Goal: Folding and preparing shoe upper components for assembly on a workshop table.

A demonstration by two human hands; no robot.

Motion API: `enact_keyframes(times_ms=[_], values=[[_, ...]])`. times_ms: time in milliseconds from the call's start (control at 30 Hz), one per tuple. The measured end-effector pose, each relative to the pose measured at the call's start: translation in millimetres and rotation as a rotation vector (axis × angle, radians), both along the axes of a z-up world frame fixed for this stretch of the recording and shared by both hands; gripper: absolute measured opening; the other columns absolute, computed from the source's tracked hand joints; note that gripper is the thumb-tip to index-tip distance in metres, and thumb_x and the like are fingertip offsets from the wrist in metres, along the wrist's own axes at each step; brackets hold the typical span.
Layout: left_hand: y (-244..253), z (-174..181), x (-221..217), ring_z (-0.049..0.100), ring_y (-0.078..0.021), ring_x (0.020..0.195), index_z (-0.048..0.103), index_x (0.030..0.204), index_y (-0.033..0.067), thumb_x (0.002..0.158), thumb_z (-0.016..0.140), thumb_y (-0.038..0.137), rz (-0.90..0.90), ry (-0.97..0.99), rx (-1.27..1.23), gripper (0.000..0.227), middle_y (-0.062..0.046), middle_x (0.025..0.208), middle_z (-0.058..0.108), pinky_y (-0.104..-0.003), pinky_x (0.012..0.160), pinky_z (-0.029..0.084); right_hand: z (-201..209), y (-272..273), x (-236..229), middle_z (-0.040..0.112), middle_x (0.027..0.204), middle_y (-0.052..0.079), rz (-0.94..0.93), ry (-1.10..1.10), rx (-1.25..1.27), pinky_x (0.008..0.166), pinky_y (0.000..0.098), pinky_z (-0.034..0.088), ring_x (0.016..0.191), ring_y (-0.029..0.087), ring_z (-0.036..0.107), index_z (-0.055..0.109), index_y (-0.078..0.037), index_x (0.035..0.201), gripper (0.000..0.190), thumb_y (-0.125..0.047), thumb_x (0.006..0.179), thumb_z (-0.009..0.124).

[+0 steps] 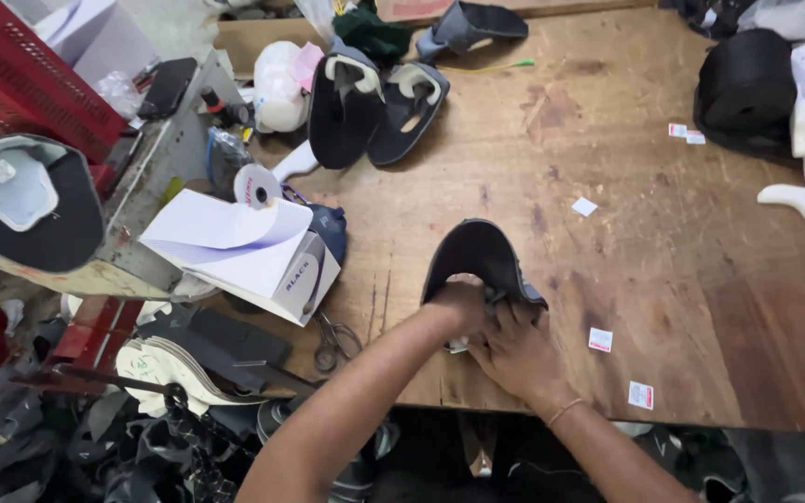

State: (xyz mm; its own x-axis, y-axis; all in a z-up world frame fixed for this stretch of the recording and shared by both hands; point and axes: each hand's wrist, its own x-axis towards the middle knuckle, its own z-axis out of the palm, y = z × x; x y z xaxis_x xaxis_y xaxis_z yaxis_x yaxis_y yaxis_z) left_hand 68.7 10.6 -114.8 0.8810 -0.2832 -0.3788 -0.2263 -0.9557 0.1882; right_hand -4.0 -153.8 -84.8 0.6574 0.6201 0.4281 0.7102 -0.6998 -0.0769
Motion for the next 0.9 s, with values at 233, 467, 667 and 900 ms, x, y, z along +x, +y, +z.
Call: enact_keyframes(times_ms=[233,467,667,900], values=[[1.4,-57.1,-5.8,0.073,-0.0359,0.097,0.075,0.101,-0.0012,0.093,0.059,0.023,0.166,-0.186,-0.504,0.03,-0.023,0.101,0.076,-0.044,0.087,0.057,-9.0,3.4,0.1,0.06,0.127,0.014,-0.029,-0.019,-0.013,0.094,0.0599,0.036,0.116,0.034,0.05,0.074,-0.008,0.106,0.053,-0.054,0.084,0.059],[-36.1,-12.6,-46.8,0.063,-0.0342,0.09,0.067,0.122,-0.0004,0.113,0.035,0.014,0.541,-0.267,-1.319,0.036,-0.023,0.105,0.069,-0.041,0.078,0.056,-7.9,7.7,4.2,0.062,0.13,0.014,-0.073,0.137,-0.232,0.095,0.0665,0.035,0.117,0.036,0.053,0.077,-0.014,0.11,0.055,-0.053,0.073,0.066],[0.6,-34.4,-7.2,0.072,-0.0332,0.089,0.074,0.092,-0.001,0.081,0.06,0.009,0.303,-0.221,-0.677,0.02,-0.022,0.092,0.074,-0.044,0.078,0.057,-10.9,-8.3,33.7,0.066,0.126,0.016,0.108,0.247,0.152,0.098,0.0583,0.039,0.118,0.038,0.056,0.072,-0.008,0.123,0.056,-0.044,0.08,0.069],[10.8,-66.8,20.3,0.07,-0.04,0.092,0.074,0.09,-0.001,0.097,0.057,0.02,0.179,-0.288,-0.519,0.028,-0.027,0.094,0.072,-0.049,0.081,0.053,7.7,-18.4,-35.5,0.061,0.128,0.016,0.092,0.248,0.257,0.107,0.051,0.042,0.122,0.039,0.054,0.066,-0.003,0.126,0.056,-0.047,0.09,0.067]])
